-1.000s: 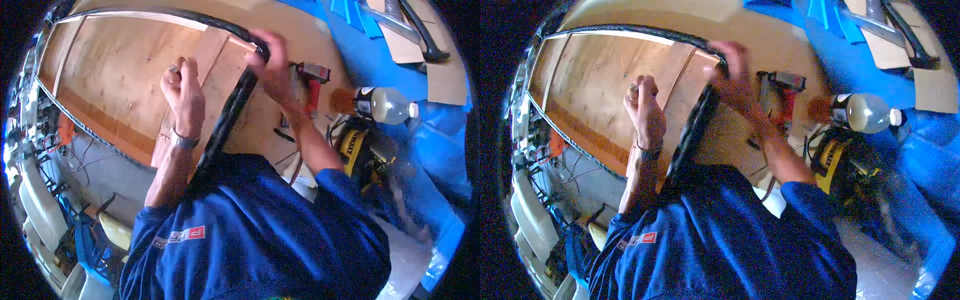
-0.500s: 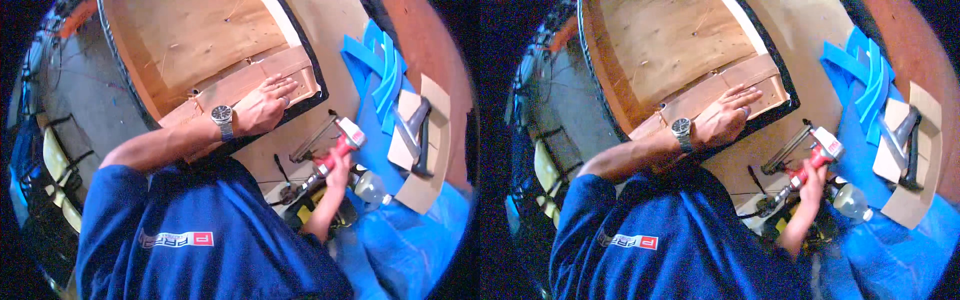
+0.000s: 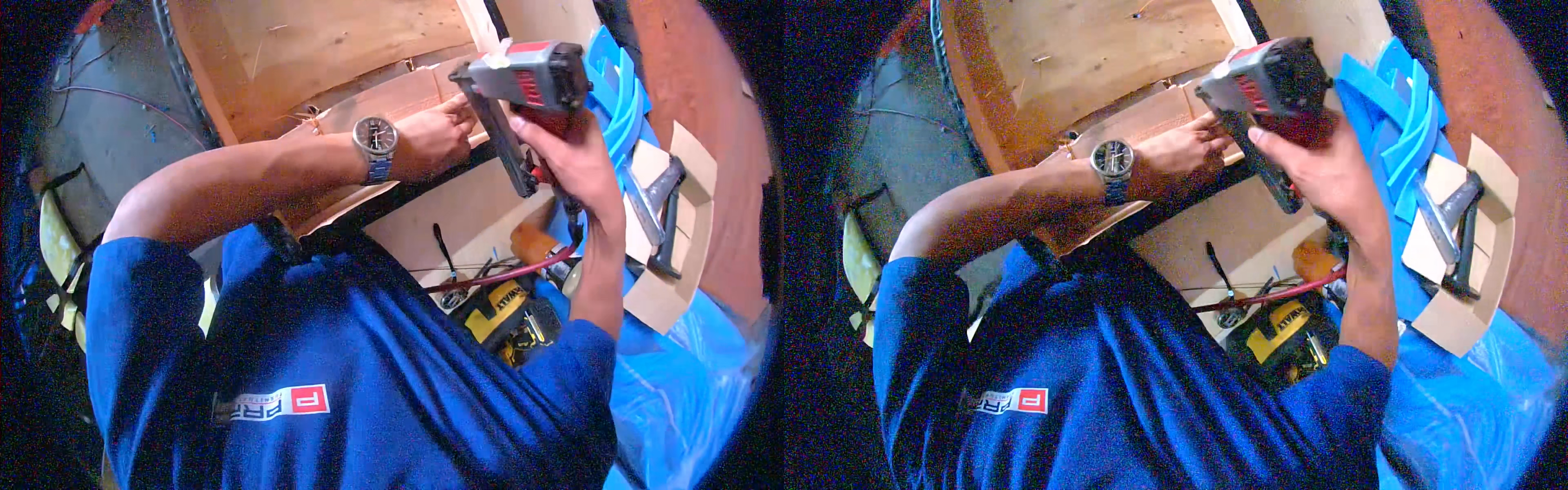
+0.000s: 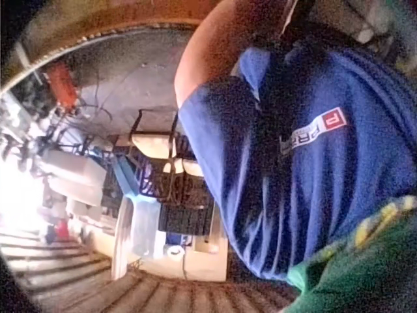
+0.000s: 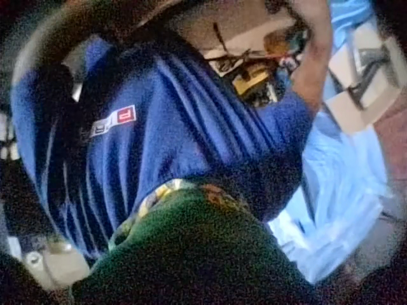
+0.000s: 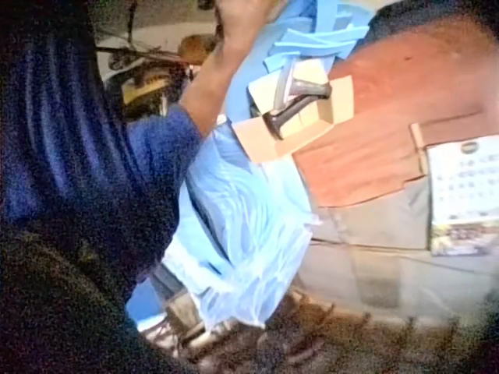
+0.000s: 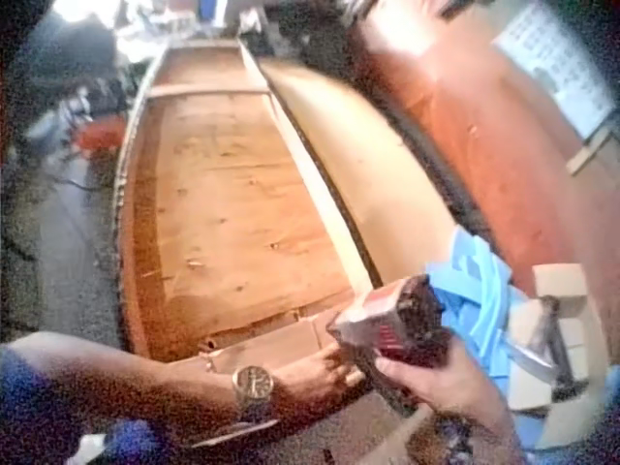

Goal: Stapling fabric and padding onto a wooden furniture frame using a pneumatic staple gun.

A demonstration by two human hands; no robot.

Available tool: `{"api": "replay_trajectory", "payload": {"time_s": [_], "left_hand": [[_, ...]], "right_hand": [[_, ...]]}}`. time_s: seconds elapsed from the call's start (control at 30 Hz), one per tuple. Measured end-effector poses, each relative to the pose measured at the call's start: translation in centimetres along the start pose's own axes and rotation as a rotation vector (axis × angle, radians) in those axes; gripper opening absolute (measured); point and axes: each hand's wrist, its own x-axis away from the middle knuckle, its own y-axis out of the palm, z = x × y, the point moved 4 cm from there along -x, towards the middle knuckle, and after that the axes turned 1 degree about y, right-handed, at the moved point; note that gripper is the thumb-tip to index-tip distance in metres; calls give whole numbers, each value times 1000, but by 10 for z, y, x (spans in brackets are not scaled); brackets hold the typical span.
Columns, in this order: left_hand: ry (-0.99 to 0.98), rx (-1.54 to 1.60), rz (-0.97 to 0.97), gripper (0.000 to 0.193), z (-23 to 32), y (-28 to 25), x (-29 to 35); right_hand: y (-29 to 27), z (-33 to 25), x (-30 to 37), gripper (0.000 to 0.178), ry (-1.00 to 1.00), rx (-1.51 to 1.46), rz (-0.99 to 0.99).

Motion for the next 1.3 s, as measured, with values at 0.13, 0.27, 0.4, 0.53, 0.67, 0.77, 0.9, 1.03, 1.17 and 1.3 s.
{"api": "replay_trajectory", "payload": {"time_s": [0.13,0.27,0.4,0.53,0.67,0.77,0.9,1.03,1.17,1.3], "left_hand": [[-16,-47,-91,19,2,-1,-1],[-19,-119,29,18,1,0,2],[-96,33,3,17,-1,4,2],[-180,228,-154,17,-11,1,0],[-7,335,308,19,-23,-22,6],[-325,632,318,18,-60,-62,22],[-289,122,392,8,-104,-52,39],[-338,34,356,10,-103,-49,33],[-394,63,377,10,-104,-49,40],[-463,131,281,11,-115,-68,56]], "right_hand": [[8,3,-2,28,-20,83,-91],[12,2,-3,27,35,106,-159],[14,6,-5,27,11,199,-138],[8,-7,5,26,0,86,-76],[-6,-18,13,26,60,-19,18],[-18,-5,28,26,295,79,139],[12,1,13,26,170,9,60],[24,3,6,26,93,23,53],[23,-4,11,27,230,42,46],[-1,1,38,23,289,-142,218]]}}
